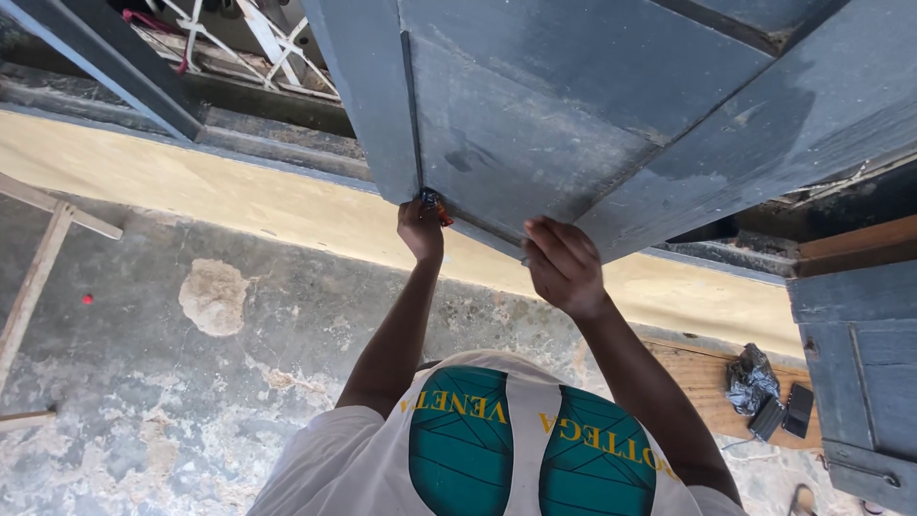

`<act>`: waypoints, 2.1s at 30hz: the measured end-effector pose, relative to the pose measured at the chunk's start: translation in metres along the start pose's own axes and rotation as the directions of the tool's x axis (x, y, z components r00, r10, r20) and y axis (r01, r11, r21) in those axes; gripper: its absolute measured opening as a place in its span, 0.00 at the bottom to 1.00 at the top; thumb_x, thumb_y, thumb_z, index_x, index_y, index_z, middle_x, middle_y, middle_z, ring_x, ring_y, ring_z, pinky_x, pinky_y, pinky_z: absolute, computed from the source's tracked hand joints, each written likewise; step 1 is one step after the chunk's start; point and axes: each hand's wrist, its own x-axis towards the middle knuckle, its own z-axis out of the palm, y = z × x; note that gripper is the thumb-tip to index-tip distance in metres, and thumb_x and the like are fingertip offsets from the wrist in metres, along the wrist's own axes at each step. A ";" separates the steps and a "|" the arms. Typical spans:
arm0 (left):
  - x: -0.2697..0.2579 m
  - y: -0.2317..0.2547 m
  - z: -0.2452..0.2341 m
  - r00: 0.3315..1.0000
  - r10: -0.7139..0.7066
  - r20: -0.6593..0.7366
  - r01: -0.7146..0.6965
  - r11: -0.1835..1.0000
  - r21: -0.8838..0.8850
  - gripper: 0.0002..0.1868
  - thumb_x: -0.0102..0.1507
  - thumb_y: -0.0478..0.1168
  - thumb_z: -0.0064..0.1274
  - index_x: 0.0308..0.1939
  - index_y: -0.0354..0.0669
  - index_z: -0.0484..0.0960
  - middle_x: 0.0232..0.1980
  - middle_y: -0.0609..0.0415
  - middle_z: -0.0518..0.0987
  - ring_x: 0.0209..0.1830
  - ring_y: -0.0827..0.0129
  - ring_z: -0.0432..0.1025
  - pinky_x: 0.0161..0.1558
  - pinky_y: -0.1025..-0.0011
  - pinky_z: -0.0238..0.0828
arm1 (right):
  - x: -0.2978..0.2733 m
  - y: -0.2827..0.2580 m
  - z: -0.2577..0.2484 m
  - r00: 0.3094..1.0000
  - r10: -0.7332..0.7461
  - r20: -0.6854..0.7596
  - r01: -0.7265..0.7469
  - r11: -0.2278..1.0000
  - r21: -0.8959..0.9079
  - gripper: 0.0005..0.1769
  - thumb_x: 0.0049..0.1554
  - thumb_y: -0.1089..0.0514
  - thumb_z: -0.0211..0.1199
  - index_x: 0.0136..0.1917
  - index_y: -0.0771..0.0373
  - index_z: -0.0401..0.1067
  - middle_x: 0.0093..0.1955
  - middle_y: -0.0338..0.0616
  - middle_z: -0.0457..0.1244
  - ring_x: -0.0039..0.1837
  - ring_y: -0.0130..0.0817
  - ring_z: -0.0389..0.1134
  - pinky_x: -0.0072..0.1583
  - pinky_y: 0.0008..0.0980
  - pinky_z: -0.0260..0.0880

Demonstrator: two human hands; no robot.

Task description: The person is repairing or adjusting a wooden window shutter using a piece of cloth.

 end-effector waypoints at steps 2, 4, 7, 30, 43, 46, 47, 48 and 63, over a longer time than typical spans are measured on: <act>0.007 -0.035 0.004 0.978 0.206 0.000 -0.202 0.959 0.200 0.06 0.61 0.26 0.55 0.41 0.34 0.83 0.41 0.48 0.77 0.37 0.58 0.77 0.36 0.62 0.78 | -0.002 0.003 -0.010 0.989 -0.006 -0.149 -0.012 0.992 -0.122 0.01 0.60 0.65 0.71 0.44 0.63 0.81 0.69 0.44 0.67 0.72 0.39 0.66 0.78 0.36 0.53; 0.002 -0.035 0.001 0.917 0.398 0.031 -0.377 0.839 0.393 0.08 0.59 0.25 0.55 0.40 0.37 0.83 0.43 0.47 0.78 0.42 0.54 0.77 0.42 0.60 0.77 | 0.003 0.009 -0.020 0.956 -0.036 -0.291 -0.033 0.973 -0.230 0.05 0.58 0.63 0.73 0.41 0.55 0.82 0.66 0.40 0.68 0.69 0.36 0.65 0.76 0.38 0.44; -0.007 -0.005 -0.014 0.827 0.517 0.223 -0.562 0.753 0.341 0.04 0.61 0.30 0.56 0.40 0.34 0.79 0.43 0.38 0.73 0.40 0.46 0.74 0.41 0.55 0.74 | 0.016 0.021 -0.027 0.921 -0.019 -0.389 -0.115 0.941 -0.318 0.09 0.56 0.64 0.69 0.41 0.48 0.82 0.67 0.44 0.66 0.69 0.42 0.61 0.73 0.48 0.39; -0.021 -0.022 0.005 0.860 0.462 0.216 -0.508 0.742 0.437 0.04 0.59 0.33 0.56 0.36 0.45 0.84 0.38 0.48 0.82 0.34 0.49 0.79 0.34 0.56 0.76 | -0.038 0.080 -0.027 0.708 0.469 -0.528 -0.561 0.827 -0.018 0.71 0.60 0.26 0.72 0.88 0.37 0.17 0.89 0.51 0.20 0.88 0.59 0.24 0.85 0.71 0.35; 0.015 -0.028 -0.011 0.832 0.440 0.337 -0.552 0.705 0.445 0.05 0.60 0.39 0.58 0.29 0.51 0.86 0.35 0.51 0.84 0.33 0.54 0.80 0.36 0.58 0.78 | -0.074 -0.007 0.129 0.933 0.207 0.295 -0.222 0.975 0.019 0.29 0.54 0.67 0.61 0.70 0.65 0.68 0.77 0.54 0.57 0.74 0.51 0.60 0.71 0.45 0.63; 0.012 -0.012 -0.005 0.878 0.424 0.223 -0.473 0.694 0.543 0.04 0.56 0.37 0.58 0.31 0.41 0.84 0.32 0.44 0.81 0.31 0.47 0.77 0.34 0.55 0.75 | -0.087 0.004 0.144 0.874 0.275 0.400 -0.301 0.953 0.002 0.29 0.53 0.66 0.62 0.69 0.65 0.69 0.76 0.52 0.57 0.71 0.52 0.61 0.69 0.45 0.64; 0.011 -0.014 -0.002 0.896 0.390 0.213 -0.442 0.731 0.521 0.04 0.57 0.36 0.56 0.31 0.41 0.83 0.32 0.44 0.81 0.32 0.47 0.78 0.35 0.54 0.76 | -0.085 0.005 0.150 0.875 0.270 0.401 -0.304 0.953 0.022 0.29 0.54 0.65 0.62 0.69 0.65 0.68 0.75 0.52 0.57 0.70 0.52 0.61 0.69 0.45 0.65; 0.010 -0.017 -0.001 0.913 0.354 0.204 -0.408 0.765 0.498 0.04 0.59 0.36 0.55 0.31 0.41 0.83 0.31 0.44 0.82 0.33 0.48 0.78 0.36 0.54 0.76 | -0.083 0.006 0.156 0.877 0.264 0.402 -0.306 0.951 0.041 0.29 0.54 0.65 0.63 0.70 0.65 0.68 0.74 0.52 0.57 0.70 0.52 0.62 0.69 0.45 0.65; 0.068 -0.042 -0.042 0.890 0.309 0.335 -0.418 0.846 0.331 0.08 0.63 0.35 0.52 0.38 0.43 0.87 0.40 0.46 0.83 0.42 0.53 0.79 0.44 0.60 0.76 | -0.041 -0.026 0.250 0.932 0.213 0.294 -0.192 0.976 -0.098 0.41 0.49 0.48 0.73 0.72 0.64 0.66 0.75 0.53 0.57 0.69 0.51 0.62 0.65 0.46 0.66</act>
